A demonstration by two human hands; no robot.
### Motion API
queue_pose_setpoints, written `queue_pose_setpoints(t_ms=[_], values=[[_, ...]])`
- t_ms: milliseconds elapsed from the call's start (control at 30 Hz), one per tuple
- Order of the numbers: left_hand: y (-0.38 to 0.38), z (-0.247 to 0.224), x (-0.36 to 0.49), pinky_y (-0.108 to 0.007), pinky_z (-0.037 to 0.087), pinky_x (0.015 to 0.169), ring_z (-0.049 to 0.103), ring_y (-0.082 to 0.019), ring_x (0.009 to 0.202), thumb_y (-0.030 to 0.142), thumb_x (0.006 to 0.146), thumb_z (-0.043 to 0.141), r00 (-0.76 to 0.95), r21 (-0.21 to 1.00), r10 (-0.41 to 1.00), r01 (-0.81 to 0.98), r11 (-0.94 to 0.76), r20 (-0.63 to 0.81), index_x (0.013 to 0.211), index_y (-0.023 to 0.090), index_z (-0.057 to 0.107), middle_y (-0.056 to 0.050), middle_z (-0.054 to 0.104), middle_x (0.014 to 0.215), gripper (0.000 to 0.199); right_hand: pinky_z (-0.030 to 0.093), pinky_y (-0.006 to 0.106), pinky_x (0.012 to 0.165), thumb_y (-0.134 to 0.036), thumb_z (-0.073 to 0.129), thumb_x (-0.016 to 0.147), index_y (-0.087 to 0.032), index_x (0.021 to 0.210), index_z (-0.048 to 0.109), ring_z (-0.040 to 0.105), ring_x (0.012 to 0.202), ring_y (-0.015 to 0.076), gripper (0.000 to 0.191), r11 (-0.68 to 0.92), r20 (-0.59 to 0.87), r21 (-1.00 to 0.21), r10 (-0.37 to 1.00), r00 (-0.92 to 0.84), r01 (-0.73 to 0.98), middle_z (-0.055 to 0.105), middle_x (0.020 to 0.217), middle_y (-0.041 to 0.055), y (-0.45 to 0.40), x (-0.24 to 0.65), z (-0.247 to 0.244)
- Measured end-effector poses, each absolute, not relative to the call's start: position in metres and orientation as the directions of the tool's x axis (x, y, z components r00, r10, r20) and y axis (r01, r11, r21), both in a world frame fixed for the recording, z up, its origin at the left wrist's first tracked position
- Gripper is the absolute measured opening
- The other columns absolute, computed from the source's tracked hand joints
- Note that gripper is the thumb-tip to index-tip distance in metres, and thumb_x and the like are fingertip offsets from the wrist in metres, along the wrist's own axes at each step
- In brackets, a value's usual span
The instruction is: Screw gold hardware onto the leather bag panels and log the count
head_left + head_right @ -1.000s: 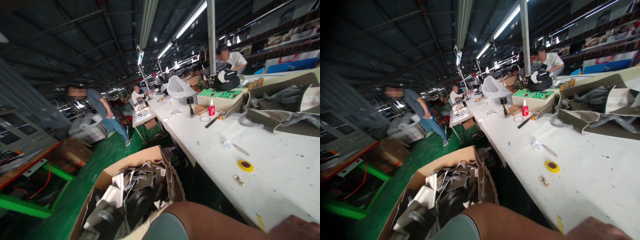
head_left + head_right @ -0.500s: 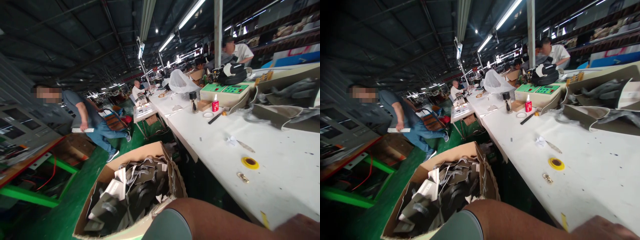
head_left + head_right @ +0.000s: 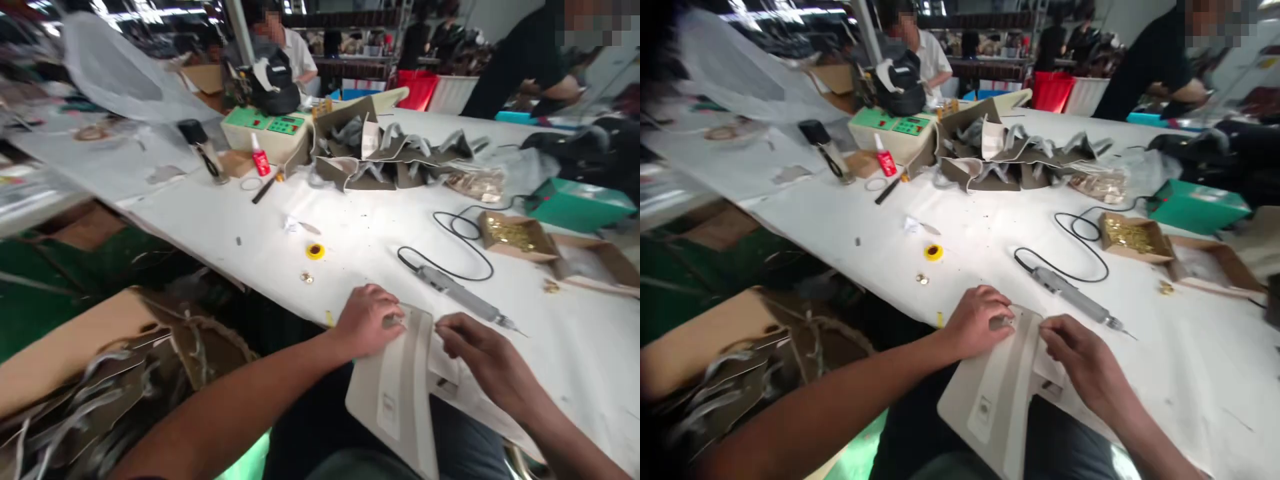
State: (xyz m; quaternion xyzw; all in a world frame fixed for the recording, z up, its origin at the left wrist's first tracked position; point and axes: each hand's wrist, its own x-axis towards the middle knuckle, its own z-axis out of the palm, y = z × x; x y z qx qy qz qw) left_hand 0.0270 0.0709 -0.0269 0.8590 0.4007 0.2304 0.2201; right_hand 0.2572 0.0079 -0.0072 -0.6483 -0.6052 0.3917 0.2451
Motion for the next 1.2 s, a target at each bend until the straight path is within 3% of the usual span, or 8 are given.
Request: queue_pose_setpoints(t_ms=[100,467,1200], values=[[0.077,-0.041,0.03,-0.047,0.047,0.1,0.062,-0.027,0.119,0.033,0.084,0.08,0.568,0.618,0.775,0.512,-0.597,0.277,0.1,0.026,0.076,-0.002,0.076,0.118,0.017,0.049,0.031,0.063,-0.062,0.056,0.094,-0.026,0.09,0.068,0.06,0.067,0.0198,0.038,-0.205,-0.248,-0.815,0.969,-0.005,0.541,0.063,0.072,0.0012,0.009,0.255,0.0],[0.074,-0.041,0.031,-0.046,0.044,0.103,0.058,-0.027,0.122,0.033,0.086,0.078,0.565,0.627,0.783,0.517,-0.583,0.262,0.102,0.026,0.072,0.0,0.075,0.121,0.018,0.047,0.035,0.083,-0.048,0.057,0.093,-0.026,0.092,0.074,0.064,0.089,0.0237,0.028,-0.103,-0.18,-0.772,0.982,-0.061,0.627,0.072,0.094,0.0033,0.031,0.226,-0.014],[0.076,-0.041,0.03,-0.047,0.042,0.103,0.056,-0.026,0.123,0.034,0.09,0.074,0.586,0.617,0.77,0.515,-0.595,0.253,0.107,0.025,0.069,0.001,0.073,0.123,0.02,0.045,0.034,0.076,-0.047,0.066,0.087,-0.025,0.091,0.073,0.063,0.081,0.0215,0.024,-0.268,-0.278,-0.769,0.958,0.075,0.58,0.074,0.088,0.001,0.032,0.223,-0.019]])
